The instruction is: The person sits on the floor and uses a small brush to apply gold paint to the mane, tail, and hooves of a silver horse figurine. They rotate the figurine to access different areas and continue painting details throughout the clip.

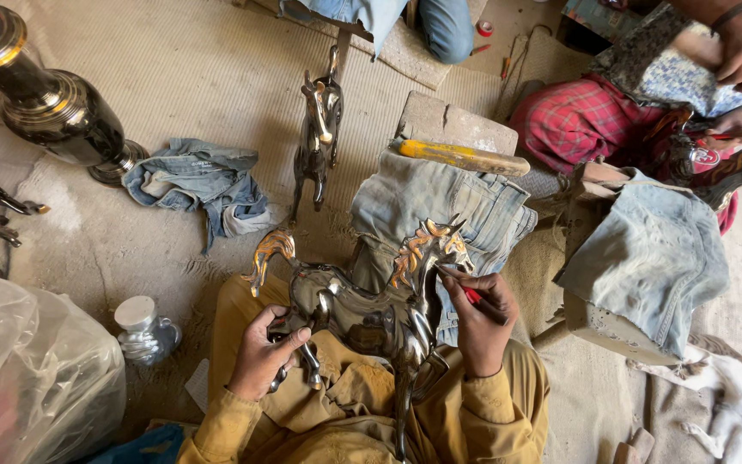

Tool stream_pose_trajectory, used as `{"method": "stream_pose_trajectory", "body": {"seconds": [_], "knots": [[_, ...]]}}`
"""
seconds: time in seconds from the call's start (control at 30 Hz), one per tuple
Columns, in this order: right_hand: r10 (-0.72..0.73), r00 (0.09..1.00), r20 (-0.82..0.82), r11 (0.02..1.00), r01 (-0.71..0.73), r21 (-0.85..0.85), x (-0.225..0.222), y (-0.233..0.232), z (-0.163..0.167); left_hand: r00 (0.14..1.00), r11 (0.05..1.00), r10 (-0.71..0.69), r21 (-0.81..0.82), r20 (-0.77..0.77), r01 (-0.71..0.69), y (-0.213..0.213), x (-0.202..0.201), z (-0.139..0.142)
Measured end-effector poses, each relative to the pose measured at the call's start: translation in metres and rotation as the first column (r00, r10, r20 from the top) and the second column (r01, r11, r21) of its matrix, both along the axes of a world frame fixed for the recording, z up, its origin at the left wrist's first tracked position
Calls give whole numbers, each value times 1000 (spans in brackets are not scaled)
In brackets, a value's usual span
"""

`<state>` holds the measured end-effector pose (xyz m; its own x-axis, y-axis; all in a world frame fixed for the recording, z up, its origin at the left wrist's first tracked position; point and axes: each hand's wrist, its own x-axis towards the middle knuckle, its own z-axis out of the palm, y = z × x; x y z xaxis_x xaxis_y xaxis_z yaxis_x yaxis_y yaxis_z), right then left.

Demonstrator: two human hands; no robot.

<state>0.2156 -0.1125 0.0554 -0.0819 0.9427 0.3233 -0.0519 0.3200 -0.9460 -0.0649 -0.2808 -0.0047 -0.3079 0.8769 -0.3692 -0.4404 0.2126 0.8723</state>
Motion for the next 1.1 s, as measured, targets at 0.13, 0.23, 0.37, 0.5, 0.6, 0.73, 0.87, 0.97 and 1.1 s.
{"method": "stream_pose_trajectory", "body": {"seconds": [0.13, 0.23, 0.37, 0.5, 0.6, 0.73, 0.87, 0.97, 1.1], "knots": [[56, 996, -73, 997, -59, -45, 2, 4, -1, 1000, 1000, -7, 8, 24, 7, 0, 0, 1], [118, 992, -48, 992, -120, -44, 5, 11, 1, 1000, 1000, -2, 24, 27, 2, -1, -1, -2], [268, 961, 73, 962, -263, -72, 21, 28, 9, 999, 999, -9, 39, 44, 7, -2, -2, -7], [433, 895, 109, 901, -429, -61, 31, 38, 14, 999, 1000, 5, 24, 43, -6, -2, -2, -11], [477, 877, 55, 874, -467, -137, 33, 40, 18, 999, 999, 6, 45, 42, -8, -2, -2, -14], [578, 808, 118, 816, -569, -105, 38, 44, 24, 999, 997, 6, 76, 54, -11, -3, -2, -17], [613, 765, 199, 790, -601, -121, 47, 45, 25, 998, 997, 3, 72, 67, -8, -3, -2, -18], [596, 755, 273, 800, -588, -118, 52, 43, 19, 997, 997, 6, 74, 74, -12, -3, -2, -17], [560, 751, 350, 826, -541, -161, 57, 31, 9, 996, 998, 12, 63, 89, -17, -3, -2, -16]]}}
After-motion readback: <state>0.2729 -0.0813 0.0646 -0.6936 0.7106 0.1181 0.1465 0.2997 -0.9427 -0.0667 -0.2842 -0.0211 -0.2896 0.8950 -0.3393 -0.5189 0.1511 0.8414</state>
